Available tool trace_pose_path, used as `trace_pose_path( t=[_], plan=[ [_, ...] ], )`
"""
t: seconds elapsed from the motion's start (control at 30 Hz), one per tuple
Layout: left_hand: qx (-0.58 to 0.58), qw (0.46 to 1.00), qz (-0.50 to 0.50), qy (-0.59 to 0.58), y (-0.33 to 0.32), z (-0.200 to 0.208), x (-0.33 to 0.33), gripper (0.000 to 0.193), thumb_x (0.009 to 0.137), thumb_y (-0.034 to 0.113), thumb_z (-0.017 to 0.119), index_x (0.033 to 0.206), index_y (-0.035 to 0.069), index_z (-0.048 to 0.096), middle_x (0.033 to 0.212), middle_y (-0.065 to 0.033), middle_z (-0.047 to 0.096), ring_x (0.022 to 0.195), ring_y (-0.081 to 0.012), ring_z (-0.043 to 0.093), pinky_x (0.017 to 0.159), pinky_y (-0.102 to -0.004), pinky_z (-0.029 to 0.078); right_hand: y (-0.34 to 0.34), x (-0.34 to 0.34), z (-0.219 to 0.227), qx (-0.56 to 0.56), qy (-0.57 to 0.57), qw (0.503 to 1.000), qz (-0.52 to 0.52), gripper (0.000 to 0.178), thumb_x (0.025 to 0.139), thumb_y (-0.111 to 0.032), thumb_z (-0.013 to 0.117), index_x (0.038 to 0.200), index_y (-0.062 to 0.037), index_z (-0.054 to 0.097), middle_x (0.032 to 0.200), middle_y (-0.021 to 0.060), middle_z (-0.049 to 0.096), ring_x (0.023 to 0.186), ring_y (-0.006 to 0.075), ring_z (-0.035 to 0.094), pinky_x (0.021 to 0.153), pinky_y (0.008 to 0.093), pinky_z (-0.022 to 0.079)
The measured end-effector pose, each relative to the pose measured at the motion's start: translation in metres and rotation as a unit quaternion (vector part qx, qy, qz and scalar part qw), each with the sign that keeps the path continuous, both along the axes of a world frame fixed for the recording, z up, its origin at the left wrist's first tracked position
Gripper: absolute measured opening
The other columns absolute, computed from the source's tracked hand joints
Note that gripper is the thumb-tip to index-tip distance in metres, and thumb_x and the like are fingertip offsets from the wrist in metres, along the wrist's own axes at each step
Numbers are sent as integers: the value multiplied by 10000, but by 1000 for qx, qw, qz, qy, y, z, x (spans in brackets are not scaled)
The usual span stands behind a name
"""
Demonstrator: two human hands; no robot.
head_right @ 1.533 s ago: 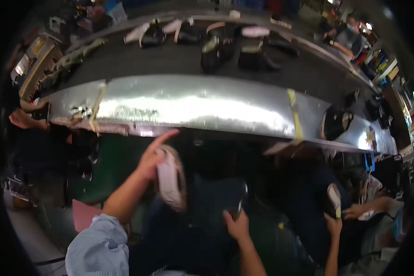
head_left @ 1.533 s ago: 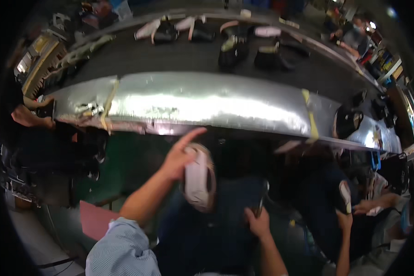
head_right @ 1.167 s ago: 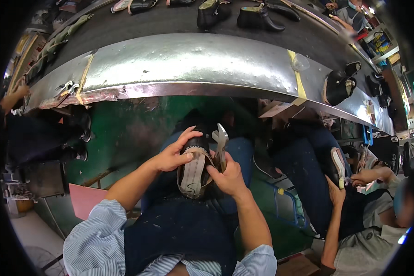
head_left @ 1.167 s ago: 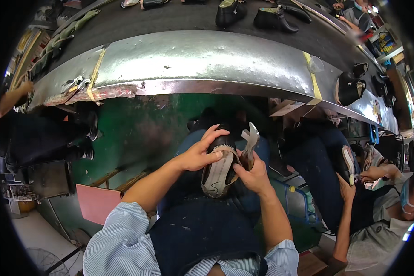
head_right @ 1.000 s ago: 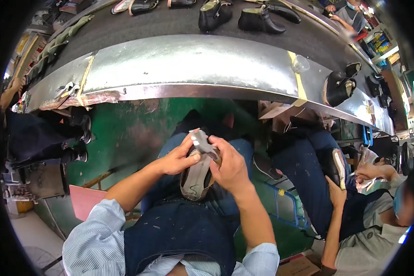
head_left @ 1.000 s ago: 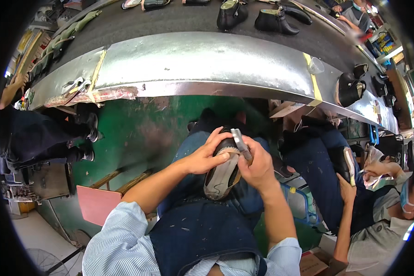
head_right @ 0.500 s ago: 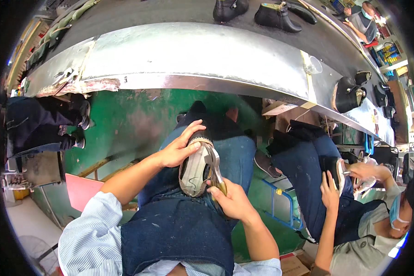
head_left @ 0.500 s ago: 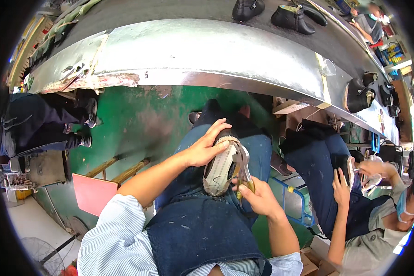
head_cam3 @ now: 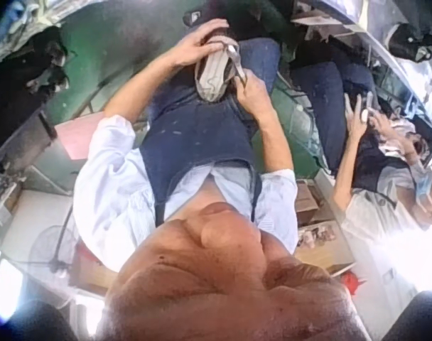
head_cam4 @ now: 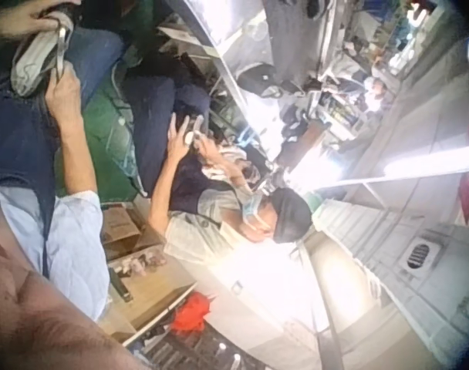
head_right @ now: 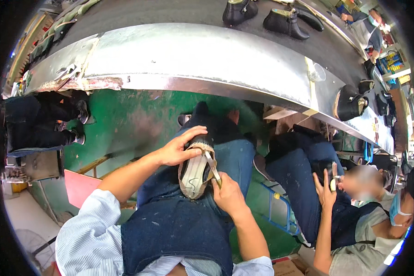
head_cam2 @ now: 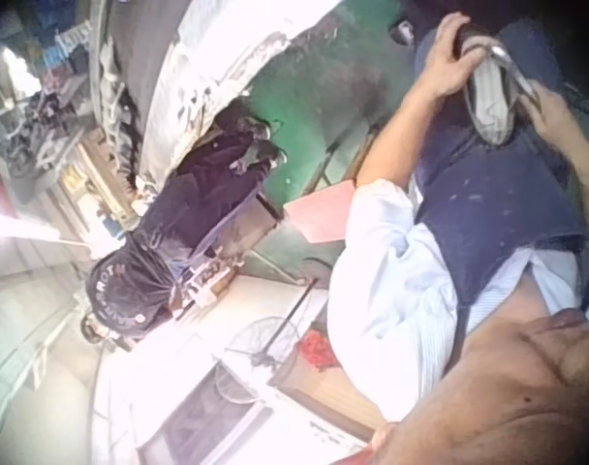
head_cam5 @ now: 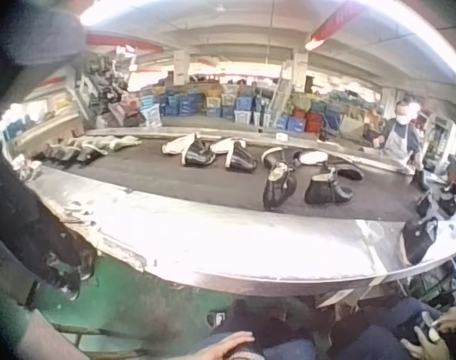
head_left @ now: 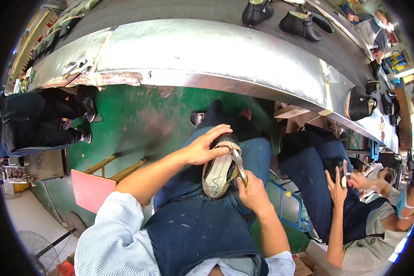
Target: Assembling and lasting shoe components on a mold using a hammer and pliers.
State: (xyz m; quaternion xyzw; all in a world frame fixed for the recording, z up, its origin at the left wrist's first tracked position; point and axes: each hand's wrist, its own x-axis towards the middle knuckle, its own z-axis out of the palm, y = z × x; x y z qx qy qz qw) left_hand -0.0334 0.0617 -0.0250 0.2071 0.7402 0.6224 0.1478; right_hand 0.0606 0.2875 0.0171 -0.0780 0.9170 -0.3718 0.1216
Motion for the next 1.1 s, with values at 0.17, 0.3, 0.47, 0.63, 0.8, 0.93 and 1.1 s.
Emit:
trace_pose_path(
  t=[0.17, 0.3, 0.47, 0.63, 0.8, 0.93, 1.1],
  plan=[
    [-4, 999, 39, -14, 9, -2, 0, 462, 925, 183, 619, 1354, 65, 494, 1467, -157, 406, 1389, -266, 360, 1138, -376, 282, 18, -9, 44, 82, -84, 992, 35, 210, 896, -133, 609, 1021, 22, 541, 853, 234, 654, 790, 439, 640, 714, 480, 505],
    [11, 998, 57, -36, 10, -7, -1, 473, 916, 194, 634, 1351, 67, 496, 1463, -160, 409, 1382, -268, 374, 1135, -369, 294, 16, -20, 64, -81, -286, 954, 20, 219, 943, -134, 549, 1083, 33, 568, 731, 59, 639, 647, 111, 590, 626, 285, 505],
    [-13, 999, -17, -43, 2, -7, -5, 580, 920, 239, 628, 1430, 79, 405, 1522, -161, 331, 1390, -286, 368, 1133, -374, 304, -4, -40, 47, -60, -89, 994, -21, 223, 943, -168, 578, 1057, 24, 566, 779, 150, 637, 713, 292, 620, 675, 378, 504],
    [-14, 997, 30, -74, 3, -8, 22, 638, 954, 302, 575, 1492, 70, 322, 1541, -193, 311, 1412, -297, 347, 1115, -381, 331, -2, -25, 18, -50, -72, 990, -110, 414, 876, -328, 690, 1035, 23, 539, 946, 201, 669, 864, 361, 663, 752, 425, 504],
    [-95, 977, 106, -161, 13, -23, 61, 542, 963, 208, 469, 1447, -10, 360, 1308, -265, 556, 1255, -367, 527, 1050, -379, 406, -16, -6, -40, -151, -140, 949, -238, 416, 875, -315, 701, 1049, 36, 561, 903, 152, 667, 804, 211, 646, 739, 351, 517],
    [27, 955, 53, -289, 22, -30, 66, 628, 842, -21, 441, 1465, 1, 362, 1336, -159, 556, 1260, -225, 513, 1060, -306, 377, -7, 7, -56, -257, -225, 901, -268, 333, 889, -240, 665, 1040, 42, 571, 910, 127, 670, 803, 186, 647, 715, 331, 521],
    [201, 885, -76, -413, 19, -27, 48, 874, 705, -156, 450, 1529, 81, 280, 1434, -48, 464, 1309, -143, 445, 1103, -291, 322, 16, 5, -56, -148, -198, 947, -207, 382, 774, -132, 698, 1077, 45, 548, 940, 139, 674, 855, 213, 659, 762, 338, 520]
  ],
)
